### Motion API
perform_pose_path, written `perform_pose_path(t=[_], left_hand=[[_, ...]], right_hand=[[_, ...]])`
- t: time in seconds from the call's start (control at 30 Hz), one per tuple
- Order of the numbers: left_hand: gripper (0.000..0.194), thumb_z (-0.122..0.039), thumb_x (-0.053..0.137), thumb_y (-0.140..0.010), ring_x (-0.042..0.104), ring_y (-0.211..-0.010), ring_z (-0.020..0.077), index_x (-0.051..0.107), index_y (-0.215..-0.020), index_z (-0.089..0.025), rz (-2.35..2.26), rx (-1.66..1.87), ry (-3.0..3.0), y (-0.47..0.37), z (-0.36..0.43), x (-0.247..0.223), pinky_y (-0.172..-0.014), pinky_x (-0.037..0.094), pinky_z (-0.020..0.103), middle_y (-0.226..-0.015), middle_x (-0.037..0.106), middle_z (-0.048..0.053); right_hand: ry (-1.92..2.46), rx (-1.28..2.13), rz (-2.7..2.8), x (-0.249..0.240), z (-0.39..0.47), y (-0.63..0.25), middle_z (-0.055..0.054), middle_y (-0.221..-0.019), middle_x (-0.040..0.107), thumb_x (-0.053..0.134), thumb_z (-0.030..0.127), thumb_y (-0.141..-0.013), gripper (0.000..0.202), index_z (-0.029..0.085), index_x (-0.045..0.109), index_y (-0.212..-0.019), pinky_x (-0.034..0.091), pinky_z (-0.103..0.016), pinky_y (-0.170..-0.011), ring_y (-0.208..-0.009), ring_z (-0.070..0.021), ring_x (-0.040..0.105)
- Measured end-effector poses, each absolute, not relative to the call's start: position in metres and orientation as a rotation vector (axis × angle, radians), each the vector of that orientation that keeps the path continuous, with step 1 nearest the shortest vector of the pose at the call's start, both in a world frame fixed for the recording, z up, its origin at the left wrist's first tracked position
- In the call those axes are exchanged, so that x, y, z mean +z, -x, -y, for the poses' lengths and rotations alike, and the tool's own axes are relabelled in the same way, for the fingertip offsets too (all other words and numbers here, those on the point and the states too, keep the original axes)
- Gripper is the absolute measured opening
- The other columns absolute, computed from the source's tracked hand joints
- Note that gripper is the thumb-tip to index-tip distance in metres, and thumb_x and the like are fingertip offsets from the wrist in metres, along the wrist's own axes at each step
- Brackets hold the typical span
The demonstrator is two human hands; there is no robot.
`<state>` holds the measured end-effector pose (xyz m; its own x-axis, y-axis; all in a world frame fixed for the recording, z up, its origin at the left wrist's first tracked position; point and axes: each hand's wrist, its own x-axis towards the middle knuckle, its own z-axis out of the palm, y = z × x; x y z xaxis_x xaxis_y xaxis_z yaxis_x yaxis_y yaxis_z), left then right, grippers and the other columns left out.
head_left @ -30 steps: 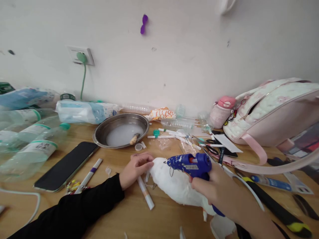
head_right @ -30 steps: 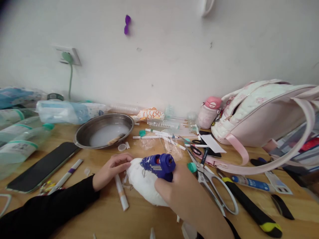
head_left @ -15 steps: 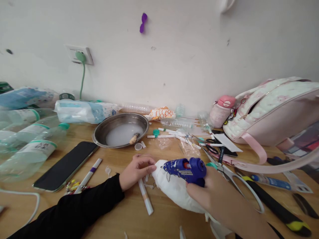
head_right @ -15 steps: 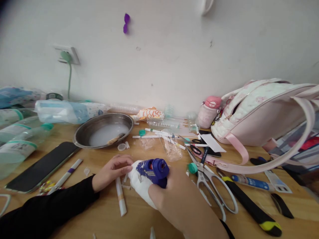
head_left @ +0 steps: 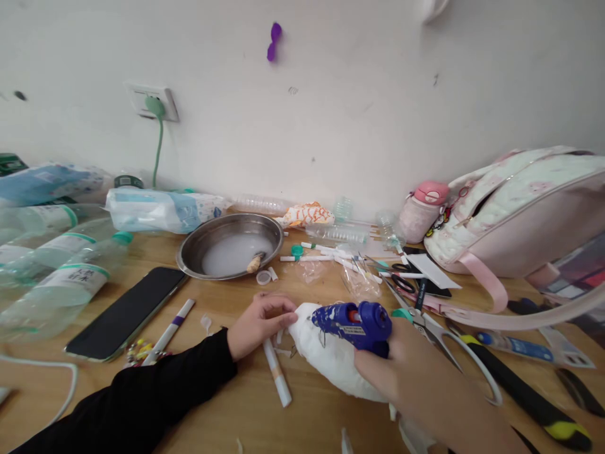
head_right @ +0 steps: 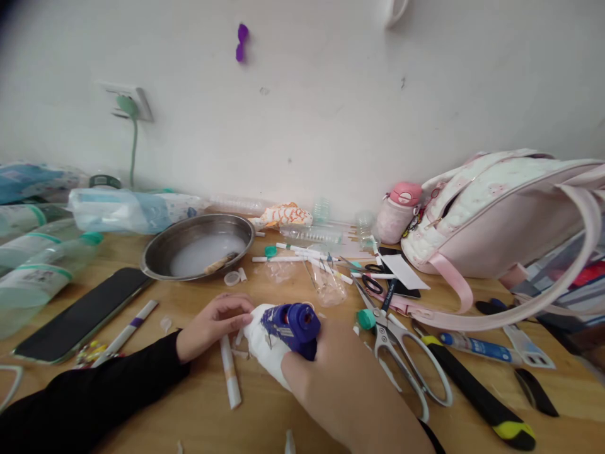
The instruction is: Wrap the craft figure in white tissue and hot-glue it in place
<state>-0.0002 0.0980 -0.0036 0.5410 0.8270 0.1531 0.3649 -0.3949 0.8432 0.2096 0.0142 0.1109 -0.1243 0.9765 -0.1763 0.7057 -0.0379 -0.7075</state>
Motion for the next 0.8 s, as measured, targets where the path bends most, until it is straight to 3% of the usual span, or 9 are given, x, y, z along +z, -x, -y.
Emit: perform_pose_path(t=[0.1, 0.2, 0.3, 0.57, 0.7, 0.8], left_hand=[[0.045, -0.057, 0.047, -0.087, 0.06, -0.078, 0.0185, 0.061, -0.073, -0.016, -0.962, 0.736, -1.983, 0.0, -0.099, -0.004, -0.085, 0.042, 0.041, -0.074, 0.063, 0.001], [0.045, -0.057, 0.048, -0.086, 0.06, -0.08, 0.0191, 0.061, -0.073, -0.016, -0.972, 0.729, -1.981, 0.0, -0.099, -0.004, -0.086, 0.041, 0.041, -0.076, 0.064, 0.001], [0.045, -0.057, 0.048, -0.086, 0.06, -0.08, 0.0191, 0.061, -0.073, -0.016, -0.976, 0.724, -1.978, 0.0, -0.098, -0.004, -0.086, 0.041, 0.041, -0.076, 0.064, 0.001], [0.045, -0.056, 0.048, -0.087, 0.059, -0.076, 0.018, 0.061, -0.073, -0.016, -0.948, 0.751, -1.982, -0.002, -0.099, -0.001, -0.082, 0.043, 0.04, -0.073, 0.062, 0.0], [0.043, -0.054, 0.048, -0.088, 0.059, -0.075, 0.0169, 0.061, -0.074, -0.016, -0.95, 0.782, -1.974, -0.001, -0.099, -0.003, -0.076, 0.045, 0.036, -0.076, 0.061, 0.001], [0.039, -0.049, 0.048, -0.089, 0.058, -0.075, 0.0163, 0.062, -0.075, -0.015, -0.985, 0.801, -1.97, -0.001, -0.1, -0.006, -0.073, 0.046, 0.035, -0.077, 0.06, 0.001]], right_hand=[[1.835, 1.073, 1.804, 0.116, -0.015, -0.206, 0.001, -0.078, 0.073, 0.05, 0.018, -0.071, 0.027, 0.028, 0.07, -0.087, 0.041, -0.025, -0.057, -0.069, -0.0179, 0.064], [1.901, 1.041, 1.827, 0.115, -0.015, -0.207, 0.001, -0.069, 0.069, 0.049, 0.02, -0.07, 0.019, 0.024, 0.067, -0.076, 0.03, -0.025, -0.049, -0.061, -0.0164, 0.059], [1.896, 1.022, 1.864, 0.11, -0.014, -0.211, 0.002, -0.063, 0.063, 0.049, 0.022, -0.071, 0.019, 0.024, 0.065, -0.079, 0.022, -0.026, -0.047, -0.054, -0.0138, 0.051], [1.862, 1.005, 1.886, 0.111, -0.013, -0.212, 0.004, -0.056, 0.052, 0.048, 0.023, -0.071, 0.013, 0.025, 0.061, -0.073, 0.02, -0.026, -0.049, -0.052, -0.0132, 0.041], [1.824, 1.081, 1.817, 0.115, -0.015, -0.214, 0.003, -0.062, 0.055, 0.046, 0.021, -0.068, 0.01, 0.023, 0.056, -0.069, 0.03, -0.024, -0.051, -0.058, -0.0138, 0.046], [1.87, 1.067, 1.705, 0.118, -0.017, -0.217, 0.006, -0.052, 0.045, 0.045, 0.023, -0.068, 0.007, 0.022, 0.052, -0.067, 0.03, -0.023, -0.047, -0.05, -0.0113, 0.042]])
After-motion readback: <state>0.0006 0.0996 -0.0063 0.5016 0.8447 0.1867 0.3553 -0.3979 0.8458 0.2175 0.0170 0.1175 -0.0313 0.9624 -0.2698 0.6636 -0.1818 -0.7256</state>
